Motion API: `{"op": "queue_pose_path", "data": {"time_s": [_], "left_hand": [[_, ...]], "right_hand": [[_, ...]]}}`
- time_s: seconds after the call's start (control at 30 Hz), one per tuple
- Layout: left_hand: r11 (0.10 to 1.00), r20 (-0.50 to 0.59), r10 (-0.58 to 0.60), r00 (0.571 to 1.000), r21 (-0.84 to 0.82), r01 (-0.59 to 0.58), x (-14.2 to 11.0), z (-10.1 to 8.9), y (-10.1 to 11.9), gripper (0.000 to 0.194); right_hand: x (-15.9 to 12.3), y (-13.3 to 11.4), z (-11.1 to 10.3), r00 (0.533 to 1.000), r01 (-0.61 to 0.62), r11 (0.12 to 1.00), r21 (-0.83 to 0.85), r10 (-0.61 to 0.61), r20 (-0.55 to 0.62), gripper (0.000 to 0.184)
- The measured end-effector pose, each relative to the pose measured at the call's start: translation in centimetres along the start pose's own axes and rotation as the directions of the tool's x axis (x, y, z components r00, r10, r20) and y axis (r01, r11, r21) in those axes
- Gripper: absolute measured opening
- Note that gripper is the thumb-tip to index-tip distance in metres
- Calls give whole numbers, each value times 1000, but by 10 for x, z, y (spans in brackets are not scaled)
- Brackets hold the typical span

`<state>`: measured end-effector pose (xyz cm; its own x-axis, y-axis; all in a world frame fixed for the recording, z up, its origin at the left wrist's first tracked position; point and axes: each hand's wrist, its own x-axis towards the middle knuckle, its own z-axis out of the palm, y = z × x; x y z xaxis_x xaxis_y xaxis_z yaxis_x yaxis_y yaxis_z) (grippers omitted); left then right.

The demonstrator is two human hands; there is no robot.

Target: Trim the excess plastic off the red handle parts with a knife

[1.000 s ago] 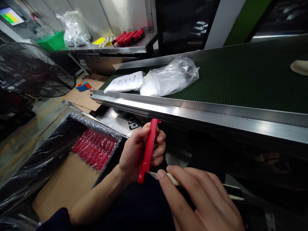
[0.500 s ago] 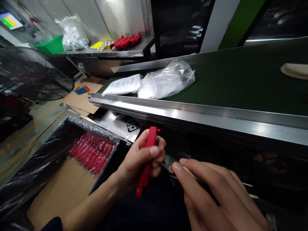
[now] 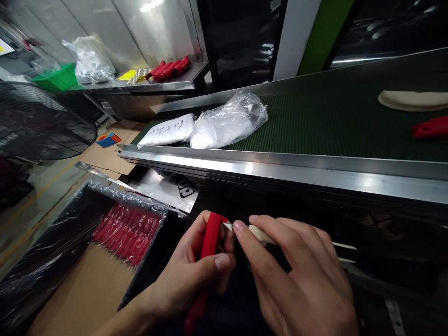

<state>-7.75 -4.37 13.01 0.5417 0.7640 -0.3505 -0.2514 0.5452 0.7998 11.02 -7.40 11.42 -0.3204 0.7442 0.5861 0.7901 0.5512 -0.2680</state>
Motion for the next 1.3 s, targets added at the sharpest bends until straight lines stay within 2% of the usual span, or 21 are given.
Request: {"op": "queue_pose_path", "data": {"time_s": [0.17,0.4,0.57,0.73,0.9,1.3], "left_hand": [[1000,-3,8,1000,8,-8,1,1,0,35],[999,-30,-2,1000,41,3,-1,3,-1,35],[1000,-3,3,1000,-13,-3,1,4,-3,31],[989,56,43,998,-141,-34,1,5,-5,31],[985,96,-9,995,-171,25,2,2,-7,30],[926,263,-107,959,-324,192,2,-2,-7,25]], "right_hand": [[-2,1,-2,1000,10,1000,-8,-10,-25,57],[-8,6,-2,999,32,998,-61,-31,18,60],[-6,6,-1,1000,13,997,-75,-13,-9,60],[0,-1,-4,977,-139,990,37,143,-156,54],[0,-8,-4,991,-97,990,99,105,-82,45],[-4,-13,2,991,-114,987,114,121,-53,41]]}}
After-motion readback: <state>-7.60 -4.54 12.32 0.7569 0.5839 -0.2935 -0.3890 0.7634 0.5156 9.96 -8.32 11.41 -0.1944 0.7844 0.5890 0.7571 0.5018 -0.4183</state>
